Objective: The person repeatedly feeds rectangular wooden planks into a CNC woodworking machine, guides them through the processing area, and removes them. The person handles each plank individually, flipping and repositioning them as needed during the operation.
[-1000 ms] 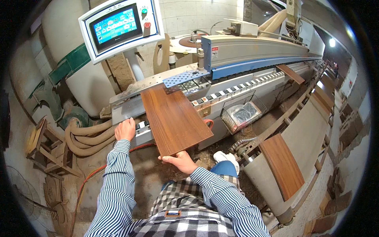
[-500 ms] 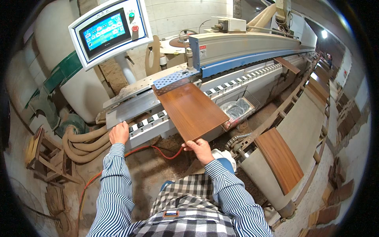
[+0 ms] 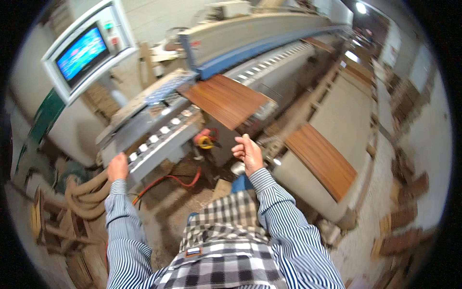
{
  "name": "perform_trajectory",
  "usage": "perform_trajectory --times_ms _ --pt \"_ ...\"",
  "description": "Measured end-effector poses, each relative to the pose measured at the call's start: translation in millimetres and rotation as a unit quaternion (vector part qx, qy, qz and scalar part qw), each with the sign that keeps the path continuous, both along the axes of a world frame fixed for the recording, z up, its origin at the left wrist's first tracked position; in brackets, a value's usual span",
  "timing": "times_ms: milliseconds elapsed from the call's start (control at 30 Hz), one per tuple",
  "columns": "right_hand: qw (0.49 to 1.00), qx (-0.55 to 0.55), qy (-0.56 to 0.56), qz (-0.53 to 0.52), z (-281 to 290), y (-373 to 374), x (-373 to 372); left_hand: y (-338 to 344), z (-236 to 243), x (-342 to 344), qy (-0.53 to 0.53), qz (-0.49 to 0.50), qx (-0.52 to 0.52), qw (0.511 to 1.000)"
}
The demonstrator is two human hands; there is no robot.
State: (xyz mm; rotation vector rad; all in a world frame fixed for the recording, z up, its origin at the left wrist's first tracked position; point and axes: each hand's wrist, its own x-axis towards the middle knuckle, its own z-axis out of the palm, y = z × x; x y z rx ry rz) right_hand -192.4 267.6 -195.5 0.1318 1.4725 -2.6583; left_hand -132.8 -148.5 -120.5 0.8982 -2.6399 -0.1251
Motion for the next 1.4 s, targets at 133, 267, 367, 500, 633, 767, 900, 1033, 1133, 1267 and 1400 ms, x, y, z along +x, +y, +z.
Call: perform_trajectory --times_ms 133,267,367,500,633,767,900,1033,1133,1267,1400 --pt "0.983 0.142 -0.006 -0.114 -55 85 57 0 -3 -1 -0.002 -0.029 -0.022 0.999" --pt "0.862 0.37 -0.037 -0.344 -104 183 141 -3 -4 -1 -0.013 -0.02 -0.037 0.999" --pt "0.782 0.357 -0.136 -0.492 -112 242 176 -5 -5 3 0.0 -0.024 -0.034 0.999" --pt "0.822 0.27 -0.15 -0.478 -119 278 190 -7 -11 -8 0.005 -0.042 -0.03 0.999" --pt "0.789 0.362 -0.178 -0.464 -118 263 194 -12 -13 -6 0.004 -0.034 -0.034 0.999" --pt "0.802 0.355 -0.125 -0.464 -131 228 205 -8 -11 -5 -0.001 -0.027 -0.035 0.999" --pt "0.855 0.117 -0.205 -0.461 -105 221 184 -4 -9 -4 -0.002 -0.022 -0.028 0.999" --pt "0.879 0.006 -0.242 -0.411 -102 233 155 2 1 2 0.001 -0.015 -0.036 0.999" --pt "0.907 -0.062 -0.187 -0.372 -126 237 151 -3 0 1 0.003 -0.017 -0.027 0.999" --pt "0.948 -0.142 -0.149 -0.242 -147 226 174 -8 -7 -2 0.002 -0.027 -0.015 1.0" --pt "0.956 -0.18 -0.128 -0.193 -106 207 195 1 -4 -2 0.026 -0.005 -0.007 1.0"
